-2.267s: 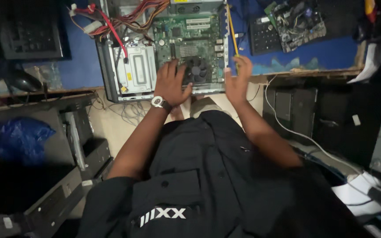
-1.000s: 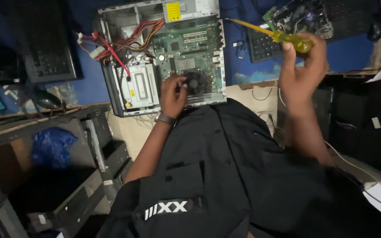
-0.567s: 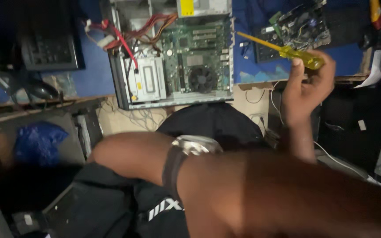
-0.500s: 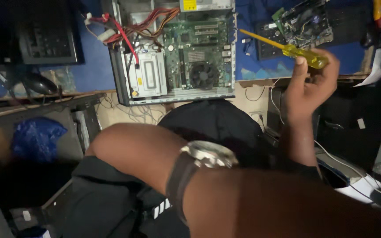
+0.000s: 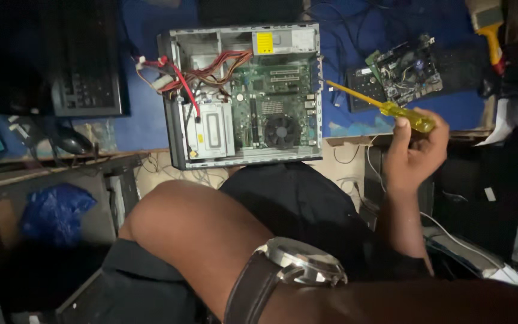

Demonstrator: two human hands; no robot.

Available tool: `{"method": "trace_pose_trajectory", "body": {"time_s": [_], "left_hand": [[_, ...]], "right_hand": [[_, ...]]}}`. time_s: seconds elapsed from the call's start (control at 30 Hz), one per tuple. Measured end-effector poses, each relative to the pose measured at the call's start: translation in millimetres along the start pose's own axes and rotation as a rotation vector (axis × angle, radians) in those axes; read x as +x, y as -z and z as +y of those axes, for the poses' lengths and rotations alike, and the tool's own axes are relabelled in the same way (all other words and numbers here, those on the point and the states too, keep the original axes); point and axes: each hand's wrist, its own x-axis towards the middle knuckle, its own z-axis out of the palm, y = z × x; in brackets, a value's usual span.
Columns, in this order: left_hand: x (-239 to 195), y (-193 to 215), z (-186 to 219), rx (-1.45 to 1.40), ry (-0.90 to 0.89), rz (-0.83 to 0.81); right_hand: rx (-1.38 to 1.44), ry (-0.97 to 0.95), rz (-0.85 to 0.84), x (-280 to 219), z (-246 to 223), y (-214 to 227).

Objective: The person removes a fan from a computer case using a screwdriver, then unscrews and removes the motherboard, placing it on the table. The person continues to unscrew components inside the case.

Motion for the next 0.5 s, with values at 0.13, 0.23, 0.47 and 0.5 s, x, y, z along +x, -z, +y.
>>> {"method": "trace_pose_trajectory", "body": {"time_s": [0.13,0.23,0.47,0.5], "left_hand": [[1.5,7.6,-5.6,0.04,-0.039,-0.039],[-0.9,-6.4,-0.2,-0.001,-0.009,0.022],[-3.5,-0.7,-11.1,0.039,0.008,0.095],[-7.4,2.3,-19.6,0.062,0.021,0.118]], "right_hand": [[0.045,0.029,0.02,7.6,1.4,-2.4],[0.119,0.046,-0.019,-1.8,1.0,9.6],[0.102,0.18,-0.116,2.2,-17.0,24.9],[0.154,0.134,-0.136,-0.9,-23.0,26.9]]}}
